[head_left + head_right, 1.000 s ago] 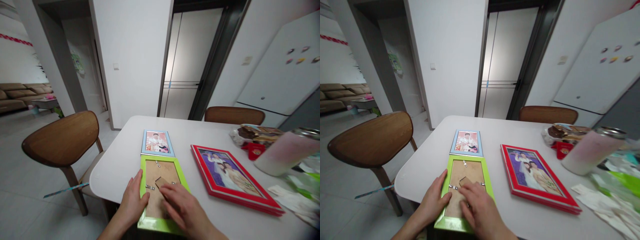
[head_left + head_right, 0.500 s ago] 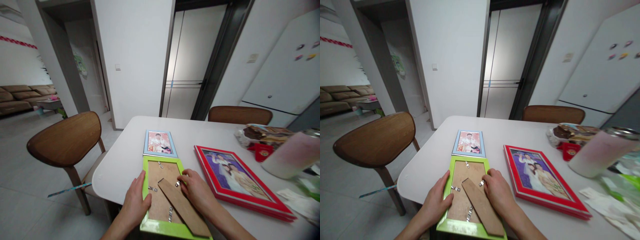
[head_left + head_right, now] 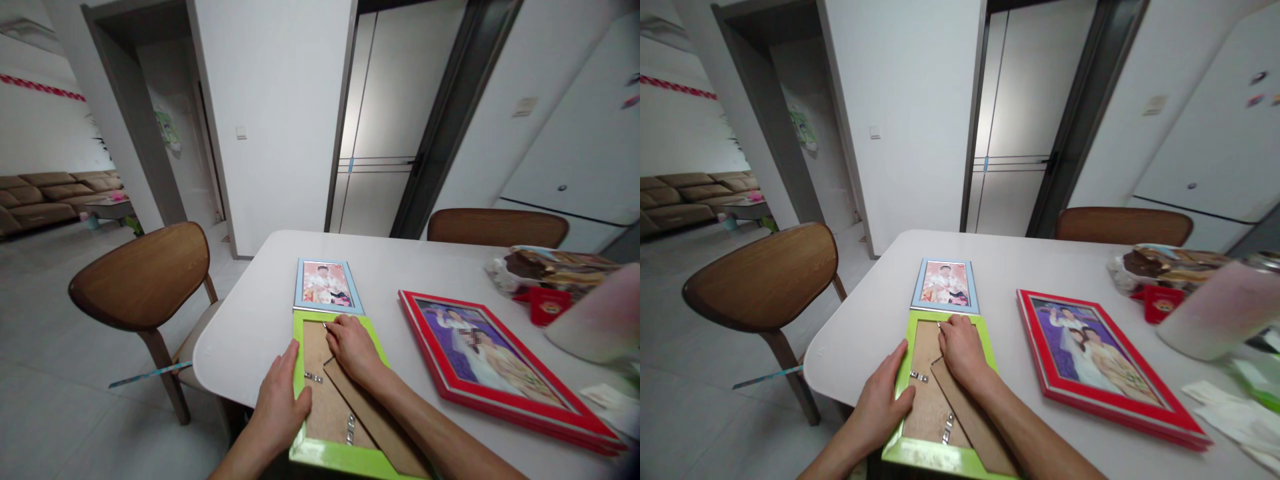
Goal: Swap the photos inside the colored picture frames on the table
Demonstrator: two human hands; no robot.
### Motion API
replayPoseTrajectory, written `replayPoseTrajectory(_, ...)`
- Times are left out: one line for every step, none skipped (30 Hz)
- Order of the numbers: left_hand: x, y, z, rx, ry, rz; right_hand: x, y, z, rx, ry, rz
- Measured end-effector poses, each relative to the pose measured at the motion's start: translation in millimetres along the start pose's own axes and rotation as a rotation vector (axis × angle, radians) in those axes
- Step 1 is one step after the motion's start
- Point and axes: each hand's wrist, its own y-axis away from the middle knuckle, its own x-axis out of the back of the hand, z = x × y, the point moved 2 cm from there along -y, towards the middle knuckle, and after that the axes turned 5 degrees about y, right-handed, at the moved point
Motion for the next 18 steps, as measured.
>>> replayPoseTrajectory(0.0, -0.1, 0.2, 0.000, -0.002, 0.003, -0.3, 0.4, 0.1, 0.003, 0.001, 0.002)
replayPoseTrajectory(-0.1, -0.3, 0.2, -0.002, -0.003, 0.006, -0.2, 0.8, 0.1, 0.007, 0.002, 0.003)
replayPoseTrajectory(-0.1, -0.5, 0.1, -0.005, -0.004, 0.010, 0.1, 1.0, -0.2, 0.011, 0.002, 0.004)
replayPoseTrajectory(-0.1, -0.7, -0.2, -0.007, -0.003, 0.015, 0.5, 1.0, -0.8, 0.014, 0.002, 0.004)
replayPoseTrajectory(-0.1, -0.9, -0.6, -0.010, 0.000, 0.020, 1.2, 1.0, -1.6, 0.017, 0.002, 0.005)
replayPoseTrajectory(-0.1, -1.1, -1.0, -0.012, 0.005, 0.023, 2.2, 1.1, -2.7, 0.020, 0.001, 0.005)
replayPoseTrajectory(-0.1, -1.2, -1.5, -0.011, 0.011, 0.027, 3.5, 1.9, -4.1, 0.022, 0.000, 0.005)
replayPoseTrajectory(-0.2, -1.2, -2.0, -0.008, 0.019, 0.028, 5.2, 3.6, -5.9, 0.024, -0.001, 0.005)
replayPoseTrajectory(-0.3, -1.2, -2.4, -0.003, 0.026, 0.027, 7.3, 6.4, -8.1, 0.028, -0.001, 0.008)
replayPoseTrajectory(-0.4, -1.0, -2.6, 0.003, 0.032, 0.026, 9.8, 10.4, -10.7, 0.037, -0.008, 0.015)
replayPoseTrajectory(-0.5, -0.7, -2.7, 0.007, 0.035, 0.025, 12.3, 15.5, -13.9, 0.055, -0.026, 0.022)
replayPoseTrajectory(-0.5, -0.5, -2.5, 0.007, 0.037, 0.024, 14.7, 21.1, -17.5, 0.081, -0.055, 0.024)
replayPoseTrajectory(-0.5, -0.2, -2.1, 0.001, 0.039, 0.025, 16.7, 26.9, -21.5, 0.113, -0.092, 0.018)
replayPoseTrajectory(-0.5, 0.0, -1.6, -0.007, 0.038, 0.029, 18.2, 32.3, -25.5, 0.143, -0.131, 0.007)
replayPoseTrajectory(-0.5, 0.2, -1.1, -0.017, 0.036, 0.034, 19.0, 36.7, -29.5, 0.165, -0.166, -0.007)
replayPoseTrajectory(-0.5, 0.3, -0.7, -0.026, 0.032, 0.037, 19.2, 39.8, -33.3, 0.174, -0.191, -0.022)
replayPoseTrajectory(-0.5, 0.2, -0.5, -0.030, 0.028, 0.039, 18.7, 41.3, -36.6, 0.169, -0.200, -0.032)
replayPoseTrajectory(-0.5, 0.1, -0.5, -0.032, 0.025, 0.039, 17.9, 41.5, -39.4, 0.156, -0.199, -0.034)
